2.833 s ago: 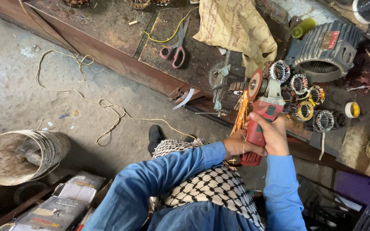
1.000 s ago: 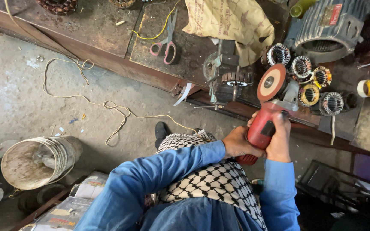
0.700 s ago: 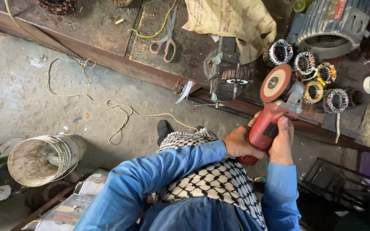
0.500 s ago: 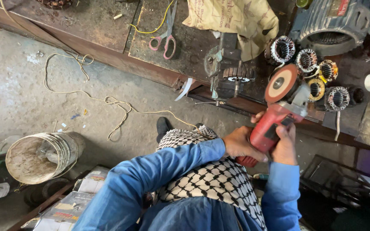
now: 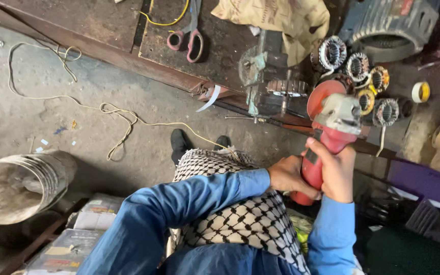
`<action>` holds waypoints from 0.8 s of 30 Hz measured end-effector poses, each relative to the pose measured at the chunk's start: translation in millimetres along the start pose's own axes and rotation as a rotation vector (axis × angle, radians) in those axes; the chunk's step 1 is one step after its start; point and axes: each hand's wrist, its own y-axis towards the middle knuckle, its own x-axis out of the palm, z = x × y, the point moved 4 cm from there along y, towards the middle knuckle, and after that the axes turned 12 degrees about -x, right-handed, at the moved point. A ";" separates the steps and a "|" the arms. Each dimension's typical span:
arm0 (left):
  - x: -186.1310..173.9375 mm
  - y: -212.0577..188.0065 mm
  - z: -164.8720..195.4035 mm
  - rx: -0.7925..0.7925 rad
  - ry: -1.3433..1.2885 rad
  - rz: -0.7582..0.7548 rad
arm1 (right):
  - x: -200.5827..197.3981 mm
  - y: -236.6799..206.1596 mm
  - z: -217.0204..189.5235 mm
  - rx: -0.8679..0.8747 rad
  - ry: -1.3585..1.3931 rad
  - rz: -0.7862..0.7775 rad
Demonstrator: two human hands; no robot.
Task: The person uses a handheld angle grinder to grind a metal part clamped in a bench vise. Sparks fly as the grinder contacts the metal. The person repeatedly repositions the part in the vise and continues grinding different sections.
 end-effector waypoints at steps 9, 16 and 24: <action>-16.6 -13.8 3.2 -0.029 -0.101 -0.045 | 34.7 6.4 -15.7 0.023 -0.055 -0.021; -25.4 -20.0 -4.3 -0.063 -0.184 -0.100 | 53.0 3.2 -24.5 0.020 -0.279 0.005; -26.8 -32.6 -18.1 -0.010 -0.287 -0.153 | 76.7 -3.4 -38.6 -0.047 -0.473 -0.056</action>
